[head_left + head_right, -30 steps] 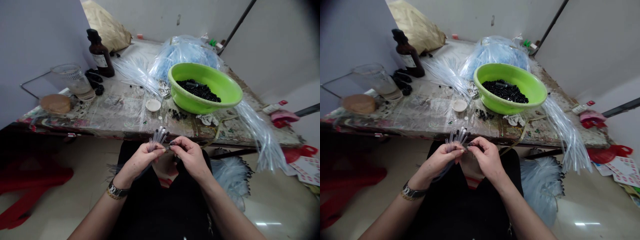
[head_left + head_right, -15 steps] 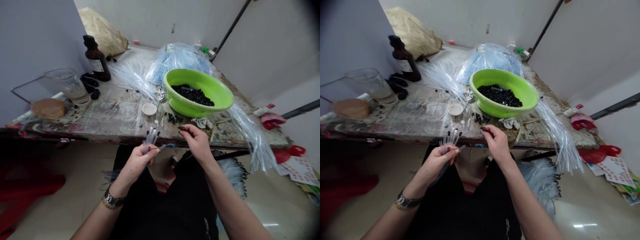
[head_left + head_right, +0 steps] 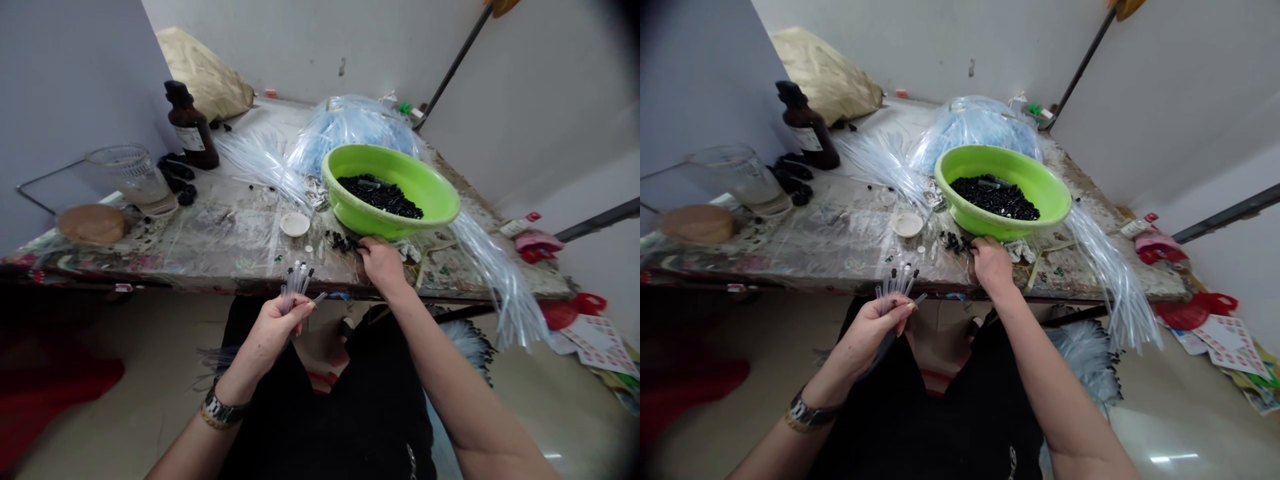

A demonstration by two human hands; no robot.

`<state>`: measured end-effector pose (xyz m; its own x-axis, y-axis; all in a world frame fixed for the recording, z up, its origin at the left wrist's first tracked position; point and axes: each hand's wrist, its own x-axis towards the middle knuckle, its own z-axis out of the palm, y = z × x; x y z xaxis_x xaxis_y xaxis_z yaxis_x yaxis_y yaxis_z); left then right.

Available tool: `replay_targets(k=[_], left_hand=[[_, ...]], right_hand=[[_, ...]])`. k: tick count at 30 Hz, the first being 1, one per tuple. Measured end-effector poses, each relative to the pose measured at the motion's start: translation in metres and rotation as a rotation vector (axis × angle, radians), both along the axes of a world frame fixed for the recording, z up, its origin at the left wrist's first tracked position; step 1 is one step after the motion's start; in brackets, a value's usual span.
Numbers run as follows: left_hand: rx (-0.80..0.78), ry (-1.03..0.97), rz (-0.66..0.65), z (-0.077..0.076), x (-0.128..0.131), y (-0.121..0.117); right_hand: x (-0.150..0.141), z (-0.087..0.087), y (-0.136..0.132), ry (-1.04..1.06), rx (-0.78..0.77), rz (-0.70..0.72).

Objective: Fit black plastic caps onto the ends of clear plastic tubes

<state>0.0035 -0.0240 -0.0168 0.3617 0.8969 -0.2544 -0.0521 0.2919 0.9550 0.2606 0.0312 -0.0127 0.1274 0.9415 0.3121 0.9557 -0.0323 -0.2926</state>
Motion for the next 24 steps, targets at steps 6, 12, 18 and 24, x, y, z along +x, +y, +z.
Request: replay_targets(k=[6,12,18,24], left_hand=[[0.006,-0.001,0.015,0.001,0.001,0.002],[0.003,-0.045,0.053,0.000,-0.001,0.004],[0.009,-0.061,0.130,0.000,-0.004,0.006],[-0.020,-0.098,0.218,0.004,-0.008,0.008]], right_hand=[[0.002,-0.002,-0.004,0.074,0.022,-0.006],[0.001,0.004,-0.016,0.241,0.083,0.012],[-0.012,0.016,-0.018,0.532,0.115,0.110],[-0.036,0.031,0.000,0.592,0.106,0.213]])
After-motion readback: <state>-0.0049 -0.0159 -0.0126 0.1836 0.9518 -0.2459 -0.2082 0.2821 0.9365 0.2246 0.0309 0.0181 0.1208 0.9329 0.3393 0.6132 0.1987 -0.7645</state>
